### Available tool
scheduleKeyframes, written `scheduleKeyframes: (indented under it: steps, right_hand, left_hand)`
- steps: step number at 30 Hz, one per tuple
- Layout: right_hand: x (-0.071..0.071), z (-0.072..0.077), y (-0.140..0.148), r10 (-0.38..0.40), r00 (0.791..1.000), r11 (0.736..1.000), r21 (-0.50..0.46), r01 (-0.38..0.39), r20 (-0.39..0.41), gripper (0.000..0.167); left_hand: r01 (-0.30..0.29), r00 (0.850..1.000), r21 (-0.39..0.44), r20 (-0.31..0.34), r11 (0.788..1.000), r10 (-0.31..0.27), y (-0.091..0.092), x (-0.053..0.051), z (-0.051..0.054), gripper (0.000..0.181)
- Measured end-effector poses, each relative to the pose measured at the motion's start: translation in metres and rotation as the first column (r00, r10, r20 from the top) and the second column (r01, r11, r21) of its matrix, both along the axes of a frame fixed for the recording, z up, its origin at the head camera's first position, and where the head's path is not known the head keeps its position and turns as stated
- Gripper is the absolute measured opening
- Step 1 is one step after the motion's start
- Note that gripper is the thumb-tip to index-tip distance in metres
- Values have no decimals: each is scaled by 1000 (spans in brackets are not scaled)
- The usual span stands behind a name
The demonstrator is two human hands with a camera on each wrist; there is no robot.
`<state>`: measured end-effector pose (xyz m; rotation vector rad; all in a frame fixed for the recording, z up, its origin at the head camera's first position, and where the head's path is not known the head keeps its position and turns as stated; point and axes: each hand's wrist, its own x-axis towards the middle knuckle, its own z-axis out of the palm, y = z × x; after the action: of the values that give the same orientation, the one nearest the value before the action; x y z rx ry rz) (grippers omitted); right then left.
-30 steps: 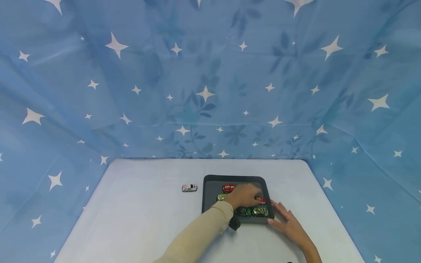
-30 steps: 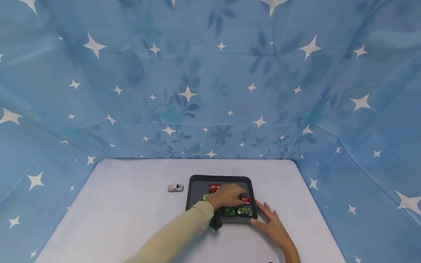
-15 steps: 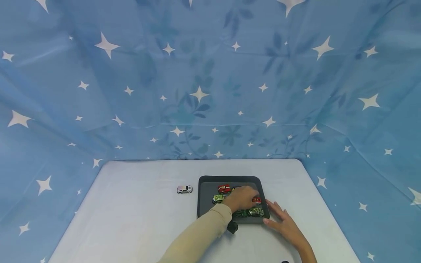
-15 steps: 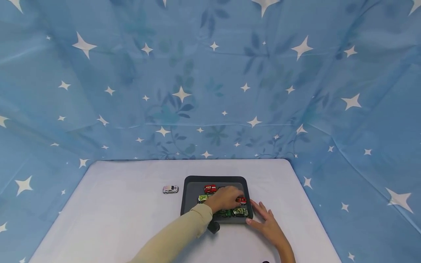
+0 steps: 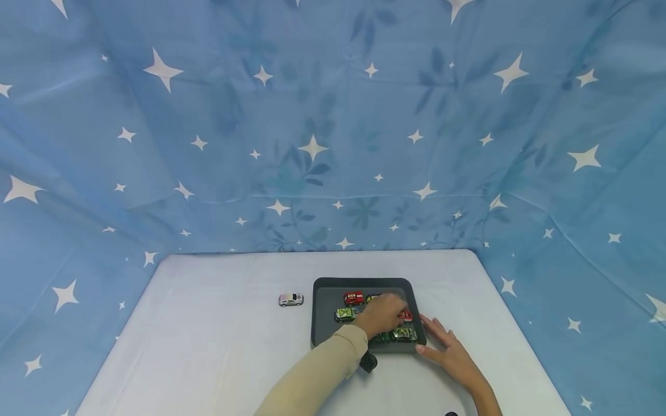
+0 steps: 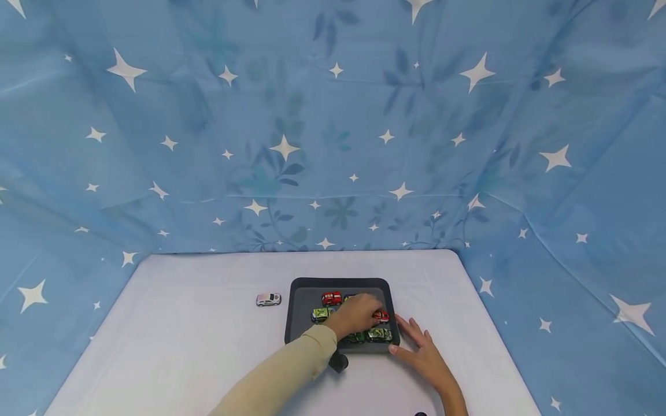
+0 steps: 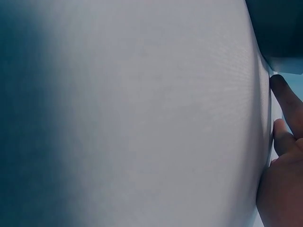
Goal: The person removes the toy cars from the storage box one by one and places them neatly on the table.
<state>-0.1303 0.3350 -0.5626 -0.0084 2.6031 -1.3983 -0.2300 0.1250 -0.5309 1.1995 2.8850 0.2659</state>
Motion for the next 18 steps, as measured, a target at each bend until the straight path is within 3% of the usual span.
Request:
scheduleKeyframes:
  steps: [10, 18]
  right_hand:
    - [-1, -1, -1, 2, 1000, 1000, -11, -2, -11, 82]
    - [-1, -1, 1, 20, 1000, 1000, -12, -20, -20, 79]
  left_hand:
    - [-30, 999, 64, 43, 998, 27, 0, -1, -3, 13]
    - [-15, 996, 125, 84, 992, 5, -6, 0, 7, 20]
